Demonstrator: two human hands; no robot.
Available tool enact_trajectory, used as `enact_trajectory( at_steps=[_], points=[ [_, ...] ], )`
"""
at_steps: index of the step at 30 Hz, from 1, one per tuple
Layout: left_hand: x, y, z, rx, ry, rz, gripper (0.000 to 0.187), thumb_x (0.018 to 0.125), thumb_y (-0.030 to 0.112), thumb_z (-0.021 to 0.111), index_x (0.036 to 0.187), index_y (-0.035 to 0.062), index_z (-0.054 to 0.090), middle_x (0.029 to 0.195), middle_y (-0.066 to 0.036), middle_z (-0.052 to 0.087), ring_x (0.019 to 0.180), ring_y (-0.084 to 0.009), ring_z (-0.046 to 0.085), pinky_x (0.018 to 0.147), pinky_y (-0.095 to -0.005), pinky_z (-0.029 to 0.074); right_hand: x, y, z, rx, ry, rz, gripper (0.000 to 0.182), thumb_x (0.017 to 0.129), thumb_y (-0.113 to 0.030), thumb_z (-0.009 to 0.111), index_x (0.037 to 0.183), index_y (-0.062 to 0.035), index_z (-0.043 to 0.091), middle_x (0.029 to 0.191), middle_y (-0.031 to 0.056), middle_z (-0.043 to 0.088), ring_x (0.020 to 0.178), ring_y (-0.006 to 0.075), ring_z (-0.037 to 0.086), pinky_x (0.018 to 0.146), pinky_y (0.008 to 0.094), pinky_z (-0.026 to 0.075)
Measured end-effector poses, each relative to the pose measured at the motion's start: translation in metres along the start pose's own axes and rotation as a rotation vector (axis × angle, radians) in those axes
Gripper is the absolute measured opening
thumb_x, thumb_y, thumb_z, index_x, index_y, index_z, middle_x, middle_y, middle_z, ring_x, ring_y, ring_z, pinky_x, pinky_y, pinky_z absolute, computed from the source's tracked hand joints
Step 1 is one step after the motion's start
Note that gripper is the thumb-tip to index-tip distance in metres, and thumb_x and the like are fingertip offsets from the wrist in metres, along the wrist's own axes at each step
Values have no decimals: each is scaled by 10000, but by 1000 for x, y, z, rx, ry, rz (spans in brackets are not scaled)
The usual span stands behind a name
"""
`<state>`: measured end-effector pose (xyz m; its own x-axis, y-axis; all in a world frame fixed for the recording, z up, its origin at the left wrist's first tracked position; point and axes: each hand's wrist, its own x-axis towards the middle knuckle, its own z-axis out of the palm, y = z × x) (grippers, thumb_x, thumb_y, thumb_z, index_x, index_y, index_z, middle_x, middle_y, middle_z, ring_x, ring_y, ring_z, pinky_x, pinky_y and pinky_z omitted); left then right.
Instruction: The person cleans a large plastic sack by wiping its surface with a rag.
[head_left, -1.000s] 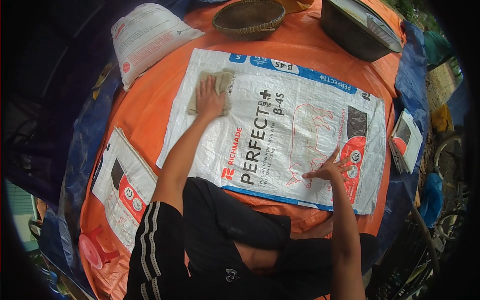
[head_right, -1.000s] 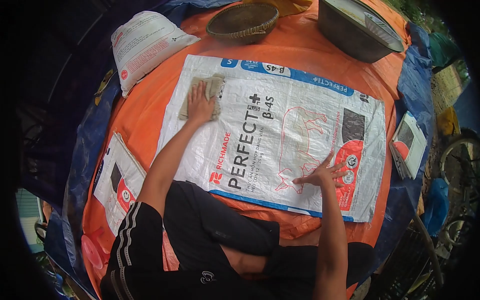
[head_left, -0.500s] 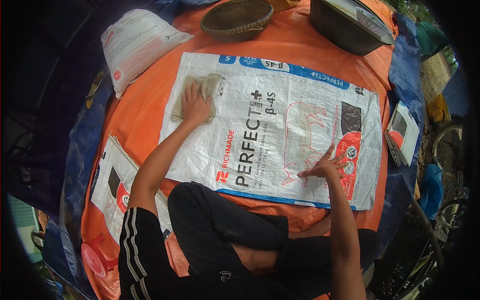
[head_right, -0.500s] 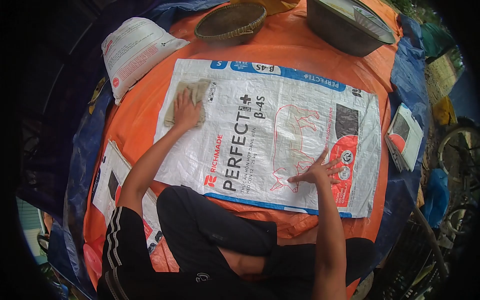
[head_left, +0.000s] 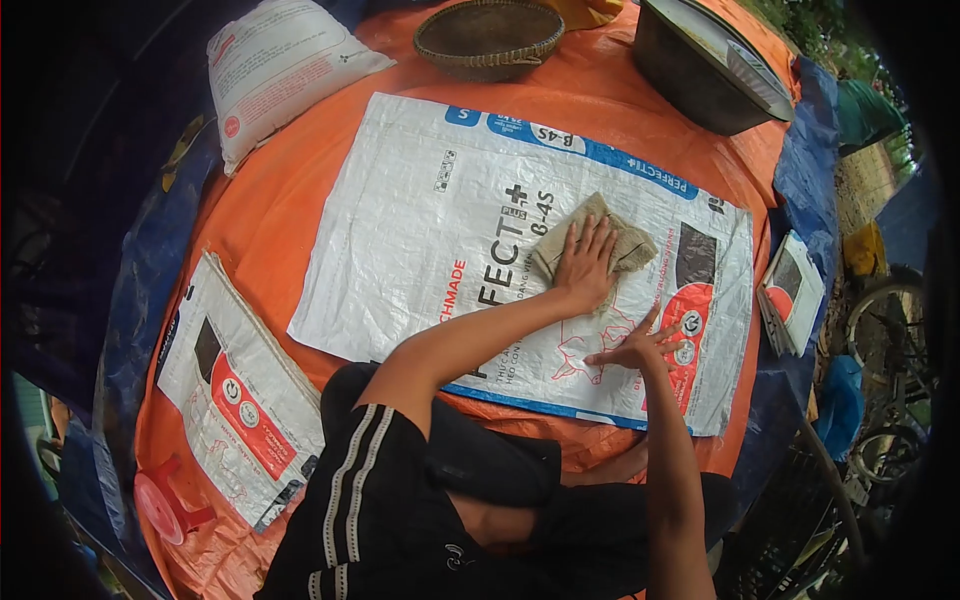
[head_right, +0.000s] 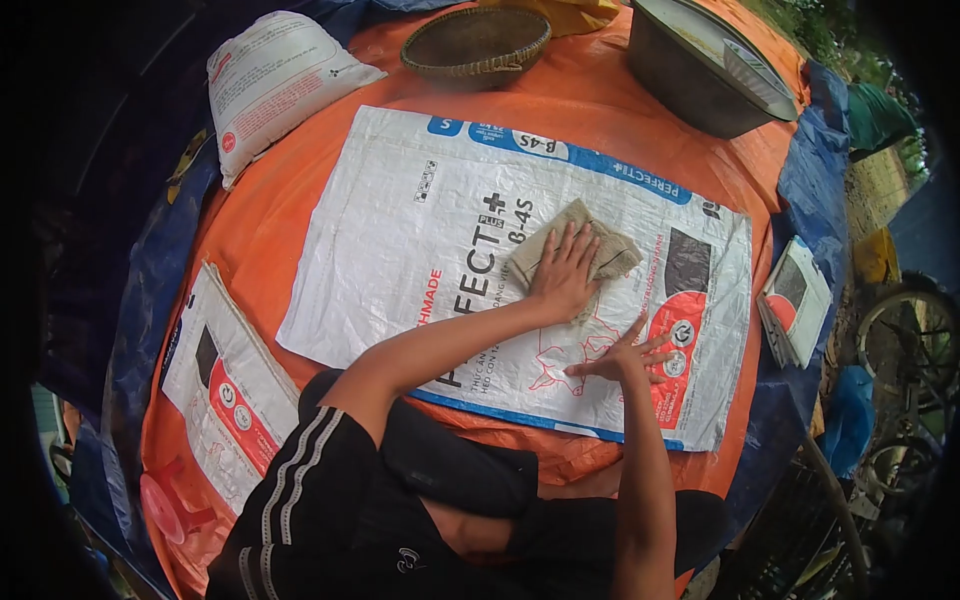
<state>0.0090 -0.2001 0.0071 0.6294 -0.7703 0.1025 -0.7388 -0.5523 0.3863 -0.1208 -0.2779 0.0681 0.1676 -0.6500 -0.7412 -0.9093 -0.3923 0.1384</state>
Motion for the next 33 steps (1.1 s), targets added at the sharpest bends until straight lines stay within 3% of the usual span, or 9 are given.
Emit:
enact_trajectory(
  at_steps=[8, 16, 18, 20, 21, 23, 27, 29, 33],
  points=[
    [54, -57, -5, -31, 132, -241, 751, 945, 455, 473, 1529, 38, 252, 1619, -141, 159, 1504, -329, 60, 1207, -483, -10, 16, 5, 8, -42, 10, -7, 1768, 358, -577, 958, 1436, -158, -380, 1452, 362, -372, 1359, 586, -278, 977, 831, 63],
    [33, -191, -59, 166, 204, -487, 745, 963, 505, 392, 1545, 72, 221, 1623, -111, 171, 1500, -330, 96, 1202, -505, 18, 16, 7, 11, -39, 38, -38, 1758, 367, -572, 959, 1442, -158, -370, 1453, 371, -362, 1352, 598, -276, 963, 842, 94],
    [21, -233, -69, 202, 222, -454, 735, 973, 516, 373, 1547, 83, 219, 1621, -107, 179, 1500, -328, 102, 1202, -506, 34, 16, 8, 12, -51, 53, -46, 1757, 367, -568, 960, 1444, -160, -367, 1453, 371, -360, 1350, 600, -277, 962, 842, 100],
    [7, -263, -88, 223, 169, -385, 734, 969, 514, 396, 1547, 95, 225, 1620, -103, 186, 1498, -326, 116, 1202, -505, 34, 12, 9, 9, -75, 71, -109, 1778, 346, -687, 903, 1446, 2, -312, 1458, 464, -217, 1330, 631, -279, 1033, 741, -121],
    [-1, -276, -96, 239, 161, -402, 734, 971, 517, 390, 1550, 100, 218, 1622, -99, 181, 1499, -323, 113, 1204, -498, 33, 15, 10, 12, -75, 70, -107, 1778, 346, -687, 903, 1446, 2, -312, 1458, 464, -217, 1330, 631, -279, 1033, 741, -121],
    [-12, -300, -111, 285, 153, -428, 734, 974, 521, 384, 1553, 108, 206, 1625, -93, 174, 1500, -320, 111, 1206, -486, 30, 26, 11, 17, -50, 65, -74, 1756, 373, -547, 967, 1441, -167, -374, 1451, 358, -376, 1344, 601, -288, 965, 837, 110],
    [-27, -340, -135, 364, 134, -473, 717, 981, 516, 362, 1555, 113, 206, 1626, -95, 169, 1499, -327, 112, 1199, -512, 49, 9, 5, 9, 6, 48, -21, 1757, 371, -543, 969, 1440, -173, -376, 1442, 348, -399, 1342, 595, -299, 970, 836, 97],
    [-28, -352, -146, 419, 76, -602, 712, 987, 512, 347, 1555, 109, 203, 1627, -99, 165, 1497, -346, 106, 1188, -545, 59, 8, 6, 7, 21, 27, -26, 1761, 366, -549, 968, 1438, -177, -379, 1440, 347, -402, 1340, 594, -305, 983, 830, 75],
    [-24, -347, -148, 411, 103, -674, 712, 985, 497, 366, 1548, 87, 215, 1623, -135, 156, 1490, -386, 95, 1179, -568, 58, 6, 4, 5, 21, 20, -9, 1759, 365, -555, 966, 1445, -176, -370, 1445, 351, -392, 1339, 597, -305, 989, 824, 59]
  ],
)
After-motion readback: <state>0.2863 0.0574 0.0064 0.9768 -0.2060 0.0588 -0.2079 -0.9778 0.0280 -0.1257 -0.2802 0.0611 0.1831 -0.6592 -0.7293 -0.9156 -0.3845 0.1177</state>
